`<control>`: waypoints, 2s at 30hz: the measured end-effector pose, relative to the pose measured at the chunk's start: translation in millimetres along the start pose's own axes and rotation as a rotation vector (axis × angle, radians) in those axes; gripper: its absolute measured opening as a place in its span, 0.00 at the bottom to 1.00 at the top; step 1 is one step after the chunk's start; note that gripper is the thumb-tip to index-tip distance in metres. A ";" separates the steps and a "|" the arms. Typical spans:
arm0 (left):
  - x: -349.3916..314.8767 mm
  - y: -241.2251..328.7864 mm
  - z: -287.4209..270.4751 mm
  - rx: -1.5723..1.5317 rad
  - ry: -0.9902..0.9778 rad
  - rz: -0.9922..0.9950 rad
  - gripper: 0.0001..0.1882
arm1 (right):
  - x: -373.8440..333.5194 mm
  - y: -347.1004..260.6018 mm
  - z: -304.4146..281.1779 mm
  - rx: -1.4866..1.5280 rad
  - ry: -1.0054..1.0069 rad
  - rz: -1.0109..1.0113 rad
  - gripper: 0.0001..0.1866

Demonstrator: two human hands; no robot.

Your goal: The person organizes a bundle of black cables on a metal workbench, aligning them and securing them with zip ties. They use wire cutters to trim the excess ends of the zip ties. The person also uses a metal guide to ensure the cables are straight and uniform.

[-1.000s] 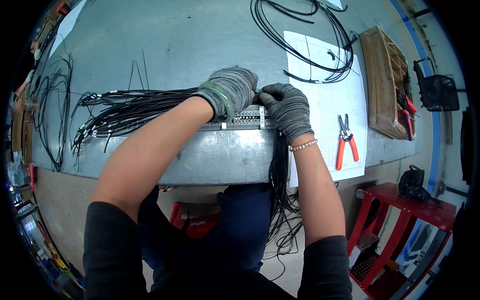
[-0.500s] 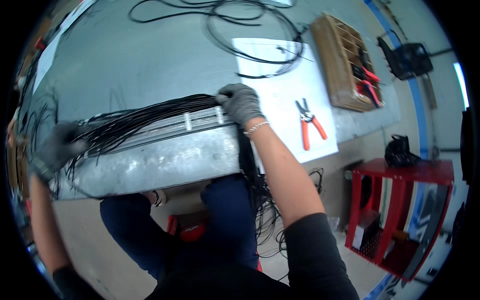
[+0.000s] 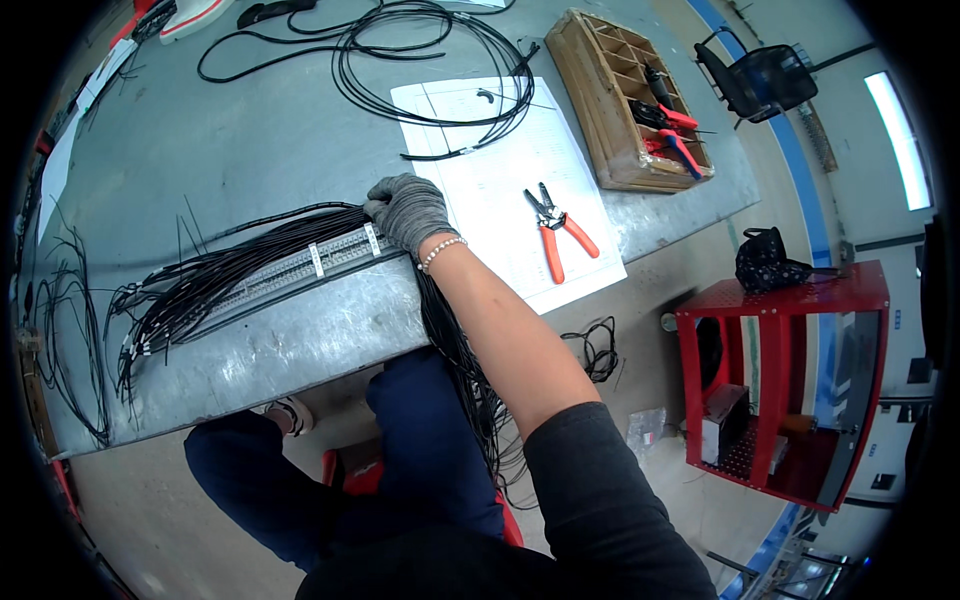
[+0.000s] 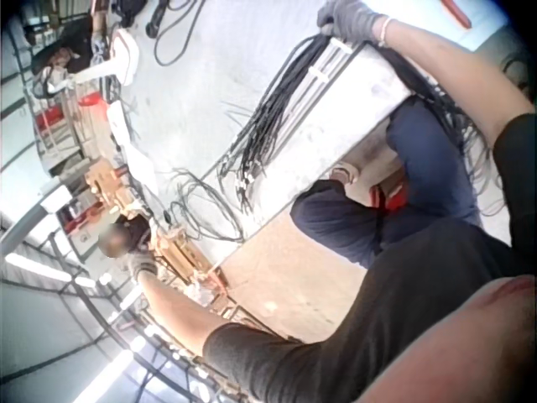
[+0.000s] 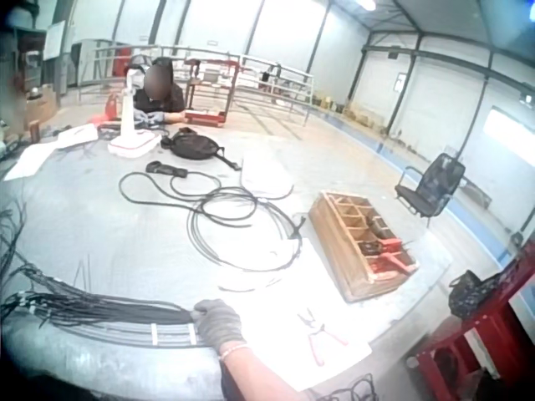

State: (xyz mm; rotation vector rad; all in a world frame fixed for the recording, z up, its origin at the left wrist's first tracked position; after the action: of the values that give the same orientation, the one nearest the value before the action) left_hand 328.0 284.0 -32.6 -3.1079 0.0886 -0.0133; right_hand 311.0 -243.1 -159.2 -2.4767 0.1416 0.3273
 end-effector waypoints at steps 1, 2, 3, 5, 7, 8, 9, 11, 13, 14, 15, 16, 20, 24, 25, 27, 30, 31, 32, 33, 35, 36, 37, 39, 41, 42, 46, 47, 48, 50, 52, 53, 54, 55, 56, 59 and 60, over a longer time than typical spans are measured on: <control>7.2 -4.3 -1.2 0.018 0.043 -0.001 0.15 | 0.6 1.5 1.2 0.002 0.011 -0.011 0.15; 14.3 -7.3 -2.0 0.040 0.086 -0.005 0.15 | 1.3 2.1 1.9 0.003 0.040 -0.019 0.14; 21.8 -9.5 -4.1 0.057 0.135 -0.001 0.15 | 1.5 2.3 3.7 0.004 0.069 -0.027 0.14; 33.9 -6.4 -13.0 0.081 0.258 0.024 0.15 | 2.3 0.7 5.3 0.008 0.082 -0.034 0.13; 38.0 6.6 -23.9 0.080 0.407 0.103 0.16 | 3.5 -5.6 6.7 0.016 0.048 -0.038 0.13; 37.1 17.9 -31.6 0.079 0.473 0.149 0.16 | 2.5 -10.6 6.3 0.020 0.049 -0.051 0.13; 33.5 37.5 -37.7 0.025 0.503 0.226 0.16 | 2.8 -14.8 8.2 0.029 0.047 -0.070 0.13; 48.0 116.6 -10.1 -0.185 0.324 0.368 0.16 | -1.4 -0.4 -0.6 -0.006 0.086 -0.032 0.13; 41.9 209.1 10.5 -0.323 -0.133 0.316 0.20 | -0.1 16.4 -0.7 -0.005 0.135 -0.026 0.12; 38.1 239.6 22.4 -0.363 -0.150 0.397 0.19 | 0.3 19.9 2.5 0.005 0.150 -0.039 0.12; 31.4 259.9 31.9 -0.389 -0.162 0.454 0.19 | 0.7 13.8 4.1 -0.018 0.150 -0.074 0.12; 29.0 280.3 44.3 -0.385 -0.080 0.539 0.17 | 1.3 10.9 4.7 -0.045 0.147 -0.104 0.11; 32.9 338.0 72.6 -0.293 -0.176 0.640 0.09 | 2.7 4.1 12.7 0.023 0.163 -0.195 0.09; 45.8 354.3 101.5 -0.021 -0.247 0.741 0.12 | 1.1 0.9 7.4 0.016 0.108 -0.125 0.11; 48.5 354.8 100.3 0.001 -0.284 0.744 0.13 | 0.4 0.8 7.7 0.059 0.059 -0.045 0.12; 54.1 358.1 99.1 0.011 -0.343 0.752 0.14 | -2.7 -3.6 3.7 0.038 0.026 0.002 0.13; 61.2 360.7 97.1 -0.040 -0.423 0.768 0.16 | -4.6 -7.6 1.6 0.008 0.019 0.010 0.13; 62.0 362.7 99.8 -0.048 -0.406 0.801 0.16 | -4.5 -7.9 1.6 0.009 0.017 0.008 0.13; 62.3 364.2 105.4 -0.055 -0.386 0.830 0.16 | -4.9 -8.9 1.1 0.010 0.016 0.003 0.13; 62.7 365.6 111.0 -0.062 -0.367 0.858 0.16 | -5.5 -10.2 1.4 0.011 0.013 -0.003 0.13; 64.7 373.9 112.4 -0.001 -0.395 0.870 0.17 | -5.2 -9.9 0.8 0.013 0.011 0.009 0.13; 64.4 378.7 103.2 -0.001 -0.443 0.843 0.17 | -4.4 -7.6 0.2 0.014 0.012 0.018 0.13; 62.3 382.2 97.4 -0.001 -0.490 0.816 0.18 | -4.0 -5.0 0.6 0.013 0.024 0.012 0.13; 55.7 381.1 92.1 0.056 -0.412 0.879 0.20 | -3.4 -3.8 1.8 0.014 0.050 -0.011 0.13; 50.1 381.3 87.9 0.103 -0.380 0.917 0.21 | -3.6 -4.5 1.4 0.034 0.042 -0.014 0.13; 49.1 379.8 90.1 0.114 -0.326 0.946 0.21 | -2.9 -4.4 1.9 0.033 0.042 -0.015 0.13; 52.2 383.9 90.0 0.155 -0.352 0.938 0.21 | -4.2 -6.9 1.8 0.041 0.044 -0.022 0.13; 50.6 382.3 93.9 0.124 -0.306 0.948 0.20 | -3.7 -6.1 2.3 0.023 0.055 -0.030 0.13; 48.9 380.2 97.6 0.092 -0.261 0.956 0.20 | -2.7 -4.5 3.5 0.005 0.065 -0.037 0.13; 46.2 372.8 99.8 0.091 -0.171 0.985 0.19 | -3.0 -5.0 3.6 0.000 0.049 -0.028 0.12; 49.4 373.5 100.6 0.113 -0.266 0.948 0.16 | -4.6 -9.9 1.3 0.025 -0.006 0.005 0.12; 49.4 375.5 98.9 0.109 -0.287 0.947 0.15 | -4.2 -9.4 1.2 0.025 -0.010 0.005 0.12; 49.1 376.9 97.2 0.106 -0.308 0.946 0.15 | -3.2 -8.4 1.4 0.025 -0.015 0.004 0.12; 48.5 377.4 95.5 0.102 -0.329 0.945 0.14 | -2.6 -7.2 1.8 0.024 -0.019 0.003 0.12; 49.1 377.5 96.4 0.078 -0.309 0.947 0.14 | -2.4 -6.3 2.0 0.028 -0.008 -0.013 0.12; 53.5 376.2 98.2 0.028 -0.388 0.890 0.15 | -1.3 -2.6 4.6 0.035 0.019 -0.042 0.13; 52.2 377.3 97.2 0.052 -0.391 0.884 0.16 | -0.5 -1.3 5.5 0.034 0.023 -0.038 0.12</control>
State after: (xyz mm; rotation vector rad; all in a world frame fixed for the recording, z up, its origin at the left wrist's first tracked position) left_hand 359.6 -92.3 -141.6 -2.6634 1.3637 0.5810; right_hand 309.7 -238.8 -162.6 -2.4464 0.1086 0.2781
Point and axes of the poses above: each hand's wrist, its own x-axis towards the middle knuckle, its own z-axis out of the palm, y = z × x, the point moved 3 cm from there along x, towards the middle knuckle, and after that the axes turned 4 degrees about z, right-handed, at the moved point
